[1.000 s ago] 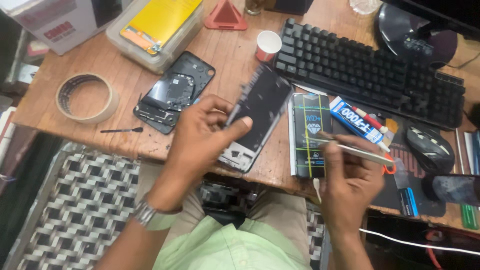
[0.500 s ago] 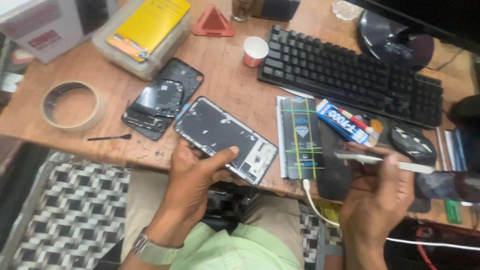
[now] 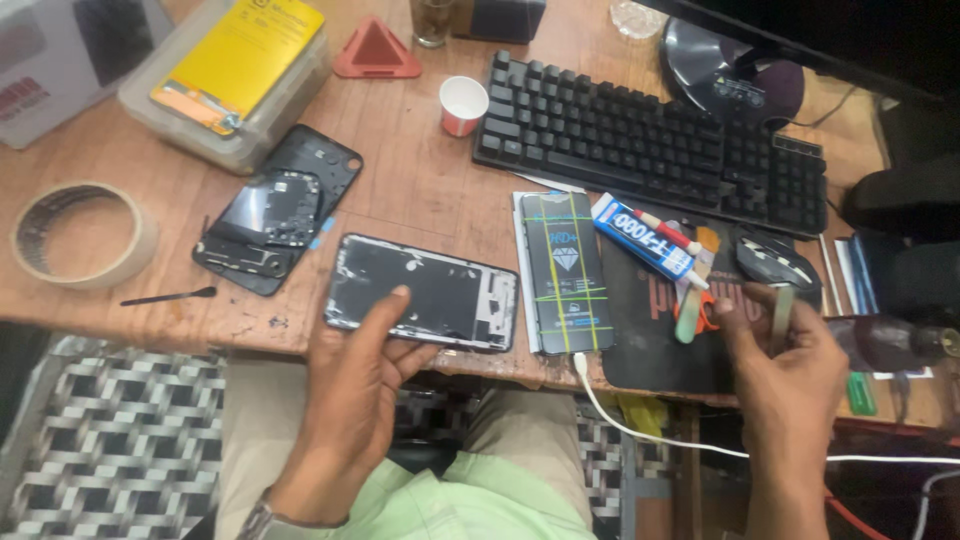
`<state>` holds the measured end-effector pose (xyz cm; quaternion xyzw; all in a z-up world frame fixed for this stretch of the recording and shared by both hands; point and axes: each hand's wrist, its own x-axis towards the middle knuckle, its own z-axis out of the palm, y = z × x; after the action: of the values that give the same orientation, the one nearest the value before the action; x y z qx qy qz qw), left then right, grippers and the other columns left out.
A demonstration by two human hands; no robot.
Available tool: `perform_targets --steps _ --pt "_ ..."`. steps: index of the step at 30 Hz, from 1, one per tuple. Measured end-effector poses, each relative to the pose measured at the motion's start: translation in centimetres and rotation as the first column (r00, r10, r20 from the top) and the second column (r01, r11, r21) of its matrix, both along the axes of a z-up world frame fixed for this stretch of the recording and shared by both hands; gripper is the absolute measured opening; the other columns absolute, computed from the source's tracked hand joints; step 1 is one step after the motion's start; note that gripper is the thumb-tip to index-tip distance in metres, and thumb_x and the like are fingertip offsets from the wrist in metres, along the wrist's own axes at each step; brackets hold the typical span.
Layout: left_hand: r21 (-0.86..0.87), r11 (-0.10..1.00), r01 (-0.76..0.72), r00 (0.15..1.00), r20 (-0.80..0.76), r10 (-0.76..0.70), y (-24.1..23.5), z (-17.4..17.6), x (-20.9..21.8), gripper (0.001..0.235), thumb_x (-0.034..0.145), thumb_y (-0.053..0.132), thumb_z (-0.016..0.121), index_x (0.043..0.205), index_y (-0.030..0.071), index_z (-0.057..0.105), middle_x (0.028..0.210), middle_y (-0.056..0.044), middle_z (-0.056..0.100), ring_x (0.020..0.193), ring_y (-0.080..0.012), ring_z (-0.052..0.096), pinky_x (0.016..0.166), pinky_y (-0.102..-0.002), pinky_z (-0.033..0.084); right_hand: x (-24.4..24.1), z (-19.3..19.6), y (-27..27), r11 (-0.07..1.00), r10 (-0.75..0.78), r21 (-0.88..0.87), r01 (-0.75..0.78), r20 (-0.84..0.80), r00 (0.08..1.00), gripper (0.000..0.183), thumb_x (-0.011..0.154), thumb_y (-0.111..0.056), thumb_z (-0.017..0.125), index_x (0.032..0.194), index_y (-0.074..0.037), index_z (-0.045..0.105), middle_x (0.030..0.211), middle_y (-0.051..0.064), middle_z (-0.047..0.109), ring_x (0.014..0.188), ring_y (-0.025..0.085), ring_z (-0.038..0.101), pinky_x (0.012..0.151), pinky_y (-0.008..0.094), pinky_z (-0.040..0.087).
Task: The person uses a metal prying tool to remove adhesive residue from the back of a disassembled smartphone. They repeatedly scrape the surface, occasionally applying liquid from a small bottle to assist in residue removal. The person also handles small blue adhesive pieces and a second disassembled phone on the table.
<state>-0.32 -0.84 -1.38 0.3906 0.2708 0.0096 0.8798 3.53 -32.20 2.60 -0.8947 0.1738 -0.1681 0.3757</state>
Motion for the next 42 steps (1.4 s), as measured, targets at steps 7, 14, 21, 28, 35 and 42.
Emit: perform_targets --steps 7,14,21,28,35,42 --pt "0.018 1.000 0.013 0.999 -0.030 -0.012 -0.3 -0.4 -0.8 0.035 0.087 0.011 0.066 0.120 0.007 0.056 0.107 -0.009 0.070 0.090 -0.0238 0.075 0.082 -0.040 0.063 -2.5 -0.6 -0.2 0.984 0.004 -0.156 0.081 0.482 0.876 0.030 0.106 -0.004 0.079 0.121 0.007 0.056 0.116 0.013 0.058 0.095 0.018 0.060 0.088 0.027 0.051" --pt "0.078 0.993 0.086 0.989 -0.124 -0.076 -0.1 -0.7 -1.3 0.031 0.090 0.018 0.061 0.118 0.006 0.060 0.106 -0.009 0.072 0.086 -0.0235 0.075 0.077 -0.039 0.065 -1.4 -4.1 -5.2 0.993 -0.097 0.003 0.118 0.589 0.802 0.060 0.090 0.000 0.090 0.125 0.004 0.042 0.127 0.014 0.049 0.117 0.023 0.059 0.103 0.035 0.053" --pt "0.056 0.984 0.167 0.982 -0.093 -0.162 0.2 -1.0 -1.6 0.031 0.094 0.022 0.058 0.115 -0.001 0.063 0.100 -0.014 0.076 0.081 -0.0240 0.077 0.074 -0.038 0.066 -0.1 -4.6 -6.8 0.981 -0.034 0.182 -0.065 0.497 0.867 0.046 0.095 0.005 0.082 0.130 0.001 0.052 0.129 0.013 0.060 0.109 0.021 0.070 0.099 0.033 0.060" --pt "0.034 0.980 0.194 0.981 -0.038 -0.192 0.1 -1.0 -1.7 0.028 0.096 0.022 0.058 0.113 0.000 0.060 0.101 -0.014 0.075 0.083 -0.0234 0.078 0.075 -0.038 0.066 -0.8 -0.5 -2.2 0.972 0.190 -0.202 -0.123 0.356 0.915 0.054 0.087 0.006 0.087 0.135 -0.001 0.064 0.129 0.011 0.067 0.079 0.016 0.057 0.070 0.021 0.045" --pt "-0.021 0.984 0.179 0.982 0.058 -0.177 0.2 0.2 -2.3 0.024 0.096 0.018 0.058 0.114 0.001 0.059 0.101 -0.012 0.074 0.081 -0.0224 0.076 0.075 -0.039 0.066 0.3 2.2 5.0 0.642 0.566 -0.727 -0.242 0.238 0.789 0.061 0.076 -0.004 0.094 0.131 -0.015 0.070 0.125 0.010 0.060 0.101 0.022 0.068 0.089 0.030 0.060" --pt "-0.040 0.992 0.118 0.985 0.134 -0.111 0.1 0.8 -2.8 0.023 0.097 0.012 0.058 0.115 -0.001 0.058 0.102 -0.012 0.073 0.080 -0.0212 0.076 0.073 -0.037 0.067 0.9 3.5 8.5 0.474 0.600 -0.858 -0.197 0.150 0.786 0.056 0.072 -0.006 0.095 0.124 -0.018 0.078 0.119 0.007 0.065 0.077 0.017 0.067 0.068 0.030 0.057"
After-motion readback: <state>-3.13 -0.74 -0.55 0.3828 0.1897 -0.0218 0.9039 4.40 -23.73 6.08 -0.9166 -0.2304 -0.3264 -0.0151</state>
